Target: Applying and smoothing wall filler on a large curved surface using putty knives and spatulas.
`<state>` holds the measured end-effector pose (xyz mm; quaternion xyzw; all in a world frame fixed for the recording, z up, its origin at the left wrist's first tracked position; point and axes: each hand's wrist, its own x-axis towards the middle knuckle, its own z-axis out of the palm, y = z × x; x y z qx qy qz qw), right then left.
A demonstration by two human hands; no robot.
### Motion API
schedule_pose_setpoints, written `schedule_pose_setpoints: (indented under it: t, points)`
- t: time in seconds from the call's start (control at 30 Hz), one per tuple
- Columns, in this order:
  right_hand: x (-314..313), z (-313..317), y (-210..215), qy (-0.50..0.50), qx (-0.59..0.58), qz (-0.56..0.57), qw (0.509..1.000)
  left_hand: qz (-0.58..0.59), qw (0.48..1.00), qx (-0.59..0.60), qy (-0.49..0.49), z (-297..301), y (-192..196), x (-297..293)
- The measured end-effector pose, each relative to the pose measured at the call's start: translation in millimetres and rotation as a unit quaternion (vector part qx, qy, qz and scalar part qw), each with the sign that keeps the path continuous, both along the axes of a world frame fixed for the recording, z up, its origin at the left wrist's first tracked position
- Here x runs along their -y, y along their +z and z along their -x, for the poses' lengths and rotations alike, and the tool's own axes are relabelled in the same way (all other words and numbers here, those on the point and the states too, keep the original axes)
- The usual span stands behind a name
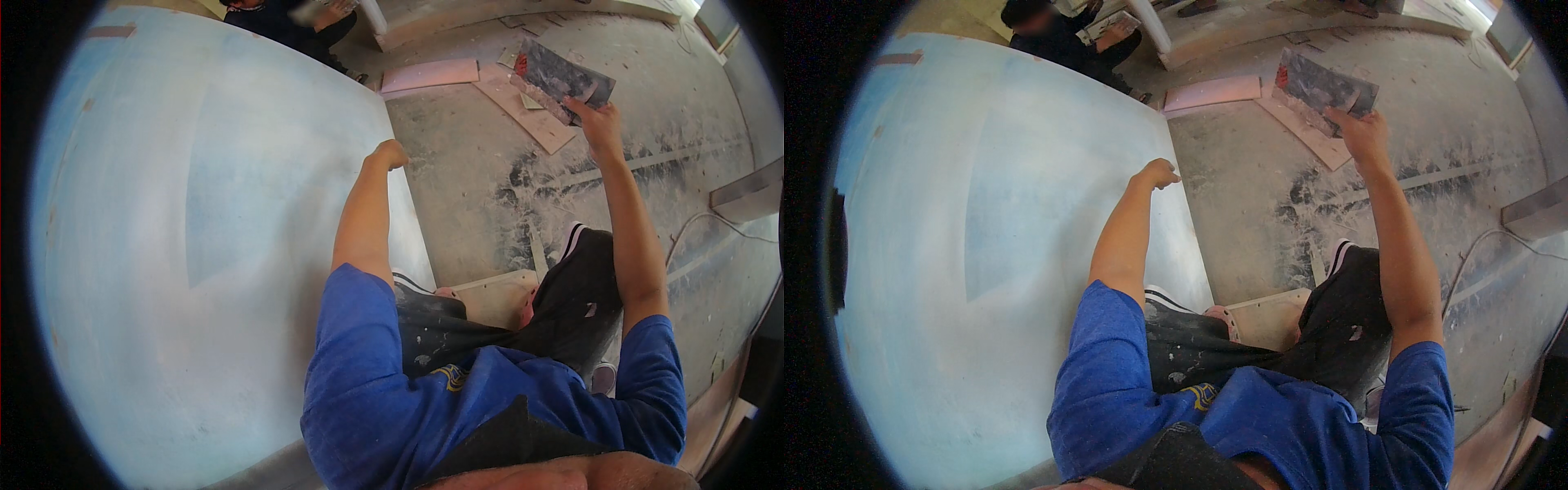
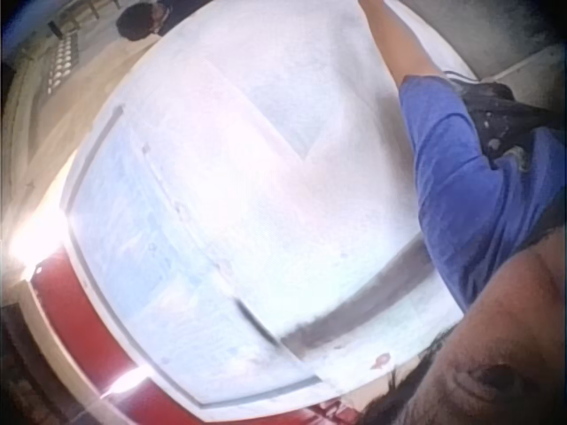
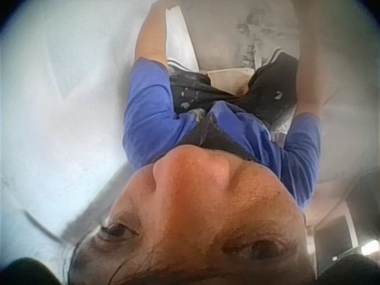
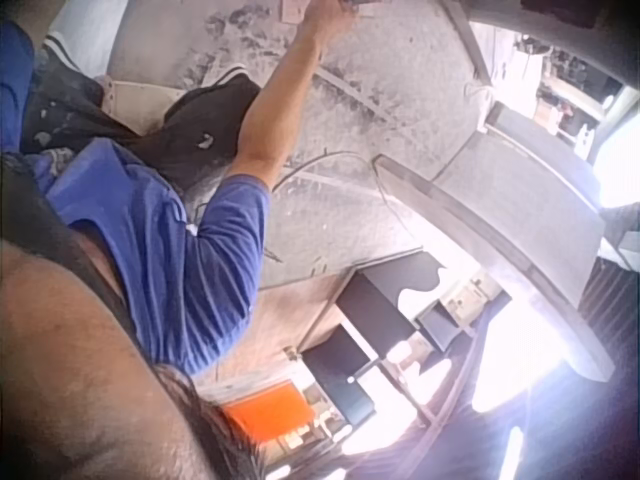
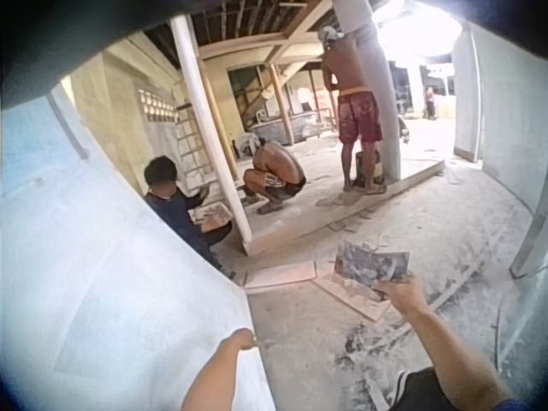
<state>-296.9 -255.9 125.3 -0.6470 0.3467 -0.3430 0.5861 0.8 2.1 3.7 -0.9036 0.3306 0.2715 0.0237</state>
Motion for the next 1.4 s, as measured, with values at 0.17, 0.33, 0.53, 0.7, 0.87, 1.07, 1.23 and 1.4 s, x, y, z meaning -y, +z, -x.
schedule_pose_setpoints:
  t: [0.17, 0.33, 0.53, 0.7, 0.87, 1.07, 1.23, 1.4]
  points:
    - [0, 0, 2, 0.007, -0.001, -0.006, 1.000, -0.003, 1.000, -0.007, -0.002, 0, 0, 1]
    - [2, 0, 0, 0.003, -0.002, -0.005, 1.000, -0.008, 1.000, -0.005, -0.012, -2, -1, 3]
    - [2, -1, -1, 0.005, -0.002, 0.002, 1.000, -0.025, 0.999, -0.015, -0.020, -5, -3, 3]
    - [6, -1, -6, -0.012, -0.023, 0.015, 1.000, -0.005, 1.000, -0.001, -0.014, -1, -2, 3]
    - [9, -1, -9, -0.004, 0.009, 0.005, 1.000, 0.006, 1.000, -0.001, -0.009, 1, 0, 5]
    - [10, -1, -7, -0.008, -0.019, -0.005, 1.000, 0.001, 1.000, -0.005, -0.013, -2, -5, 6]
    - [4, -2, -2, 0.005, 0.003, -0.005, 1.000, -0.011, 1.000, -0.016, -0.013, -7, -7, 4]
    - [1, 0, 4, 0.005, -0.012, -0.015, 1.000, -0.016, 0.999, -0.002, -0.034, -7, -8, 5]
